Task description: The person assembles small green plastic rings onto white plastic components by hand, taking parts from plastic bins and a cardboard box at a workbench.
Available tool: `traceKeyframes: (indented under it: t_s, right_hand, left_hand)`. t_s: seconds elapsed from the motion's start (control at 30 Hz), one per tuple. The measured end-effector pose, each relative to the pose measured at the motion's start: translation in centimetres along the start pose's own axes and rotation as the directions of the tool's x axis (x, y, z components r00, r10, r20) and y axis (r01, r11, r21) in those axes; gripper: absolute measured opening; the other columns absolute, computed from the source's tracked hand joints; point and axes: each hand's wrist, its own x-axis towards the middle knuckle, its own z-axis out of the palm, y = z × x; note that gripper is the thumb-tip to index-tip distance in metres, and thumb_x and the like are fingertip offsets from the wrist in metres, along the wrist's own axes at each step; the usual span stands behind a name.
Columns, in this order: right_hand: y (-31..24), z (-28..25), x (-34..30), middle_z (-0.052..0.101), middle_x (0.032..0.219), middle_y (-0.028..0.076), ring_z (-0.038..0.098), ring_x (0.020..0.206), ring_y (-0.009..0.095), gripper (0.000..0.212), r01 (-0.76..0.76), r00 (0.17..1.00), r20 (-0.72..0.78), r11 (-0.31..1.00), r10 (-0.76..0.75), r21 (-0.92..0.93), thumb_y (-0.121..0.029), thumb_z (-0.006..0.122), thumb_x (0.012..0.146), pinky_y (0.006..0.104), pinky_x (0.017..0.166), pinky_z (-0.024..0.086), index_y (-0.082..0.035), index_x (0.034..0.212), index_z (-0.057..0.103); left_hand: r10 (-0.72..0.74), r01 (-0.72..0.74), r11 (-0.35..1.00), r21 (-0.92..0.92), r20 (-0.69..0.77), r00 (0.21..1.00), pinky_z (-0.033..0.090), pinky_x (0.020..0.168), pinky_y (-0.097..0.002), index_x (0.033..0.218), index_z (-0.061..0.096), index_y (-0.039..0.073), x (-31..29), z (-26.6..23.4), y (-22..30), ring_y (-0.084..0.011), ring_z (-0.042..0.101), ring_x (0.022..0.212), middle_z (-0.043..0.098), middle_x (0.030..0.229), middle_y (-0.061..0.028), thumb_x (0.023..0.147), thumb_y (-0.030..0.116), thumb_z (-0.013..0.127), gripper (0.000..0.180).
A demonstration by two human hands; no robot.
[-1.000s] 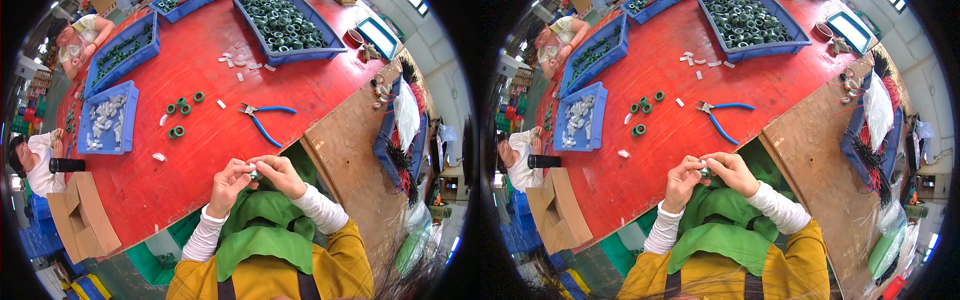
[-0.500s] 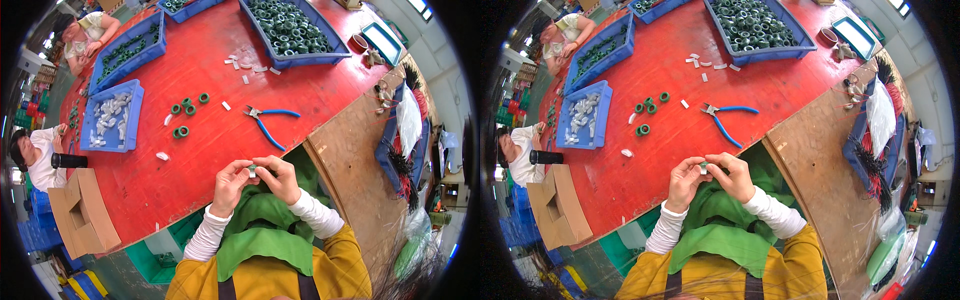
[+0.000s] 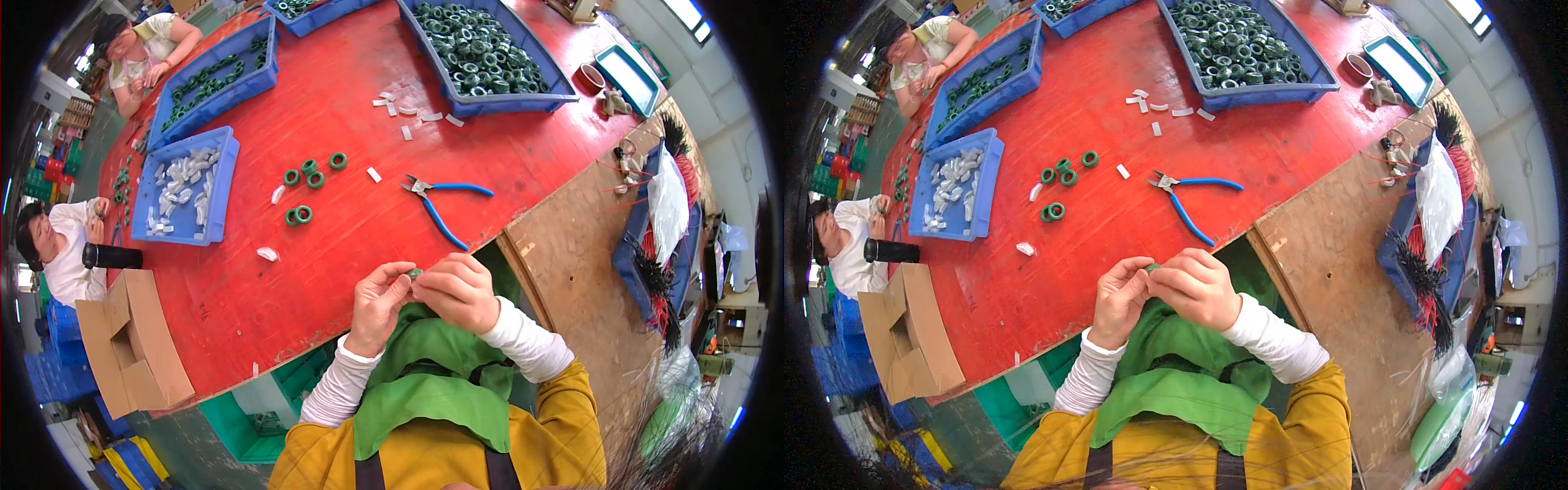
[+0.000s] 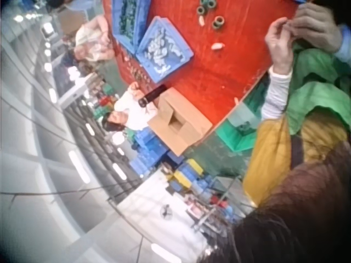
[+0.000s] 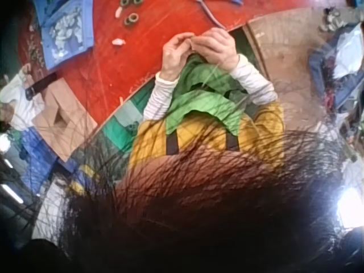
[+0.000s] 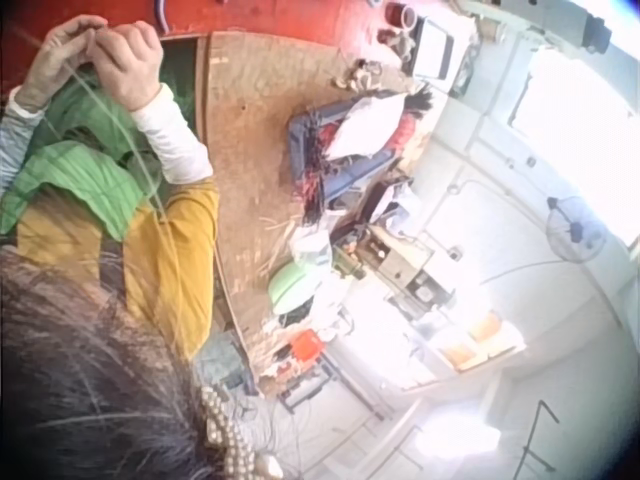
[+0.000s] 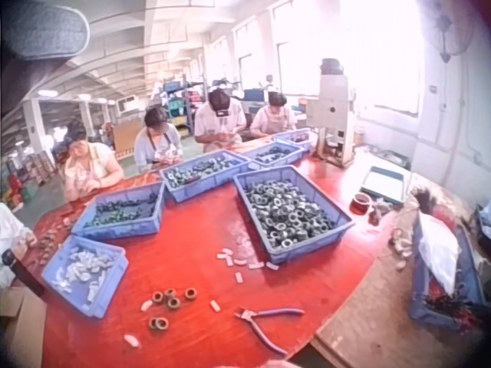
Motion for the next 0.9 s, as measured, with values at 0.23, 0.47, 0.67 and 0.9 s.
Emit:
traceKeyframes:
  t_s: [0.23,0.47,0.67,0.9]
  right_hand:
    - [-0.6,-0.6,0.6,0.065,0.094,0.009,0.065,0.085,0.025,0.024,-0.173,0.985,0.007,0.966,0.175,0.194,-0.001,0.071,0.069,0.0419,0.085,0.052,-0.003,0.09,0.059]
    - [-2.4,-0.3,0.0,0.065,0.088,0.013,0.064,0.072,0.026,0.024,-0.265,0.956,-0.068,0.938,0.286,0.222,0.005,0.069,0.073,0.0344,0.063,0.053,-0.001,0.092,0.055]
    - [-1.4,-1.4,1.7,0.063,0.081,0.012,0.065,0.07,0.02,0.014,-0.573,0.777,0.03,0.686,0.629,0.448,0.006,0.062,0.083,0.0289,0.061,0.052,0.001,0.092,0.054]
    - [0.6,-1.9,3.1,0.063,0.079,0.008,0.067,0.071,0.014,0.012,-0.762,0.517,0.396,0.198,0.759,0.617,-0.007,0.057,0.092,0.0261,0.063,0.056,0.004,0.092,0.052]
  left_hand:
    - [0.018,-0.03,0.978,-0.208,-0.059,0.998,0.055,0.077,-0.035,0.11,0.055,0.001,0.7,0.3,0.0,-0.0191,0.065,0.089,0.066,0.099,-0.0107,0.095,0.01,0.054,0.017]
    - [0.068,-0.083,0.969,-0.231,-0.072,0.995,0.056,0.077,-0.0339,0.106,0.055,0.002,0.6,1.0,-0.6,-0.0193,0.065,0.087,0.066,0.098,-0.0111,0.095,0.008,0.054,0.013]
    - [0.195,-0.192,0.974,0.124,-0.017,0.981,0.055,0.078,-0.0324,0.103,0.057,-0.001,0.3,1.5,0.2,-0.0178,0.065,0.083,0.066,0.095,-0.0101,0.094,0.008,0.055,0.012]
    - [0.229,-0.26,0.925,0.277,0.139,0.963,0.055,0.077,-0.0309,0.102,0.059,-0.004,-0.1,0.6,1.2,-0.0182,0.064,0.085,0.059,0.097,-0.0089,0.092,0.002,0.057,0.012]
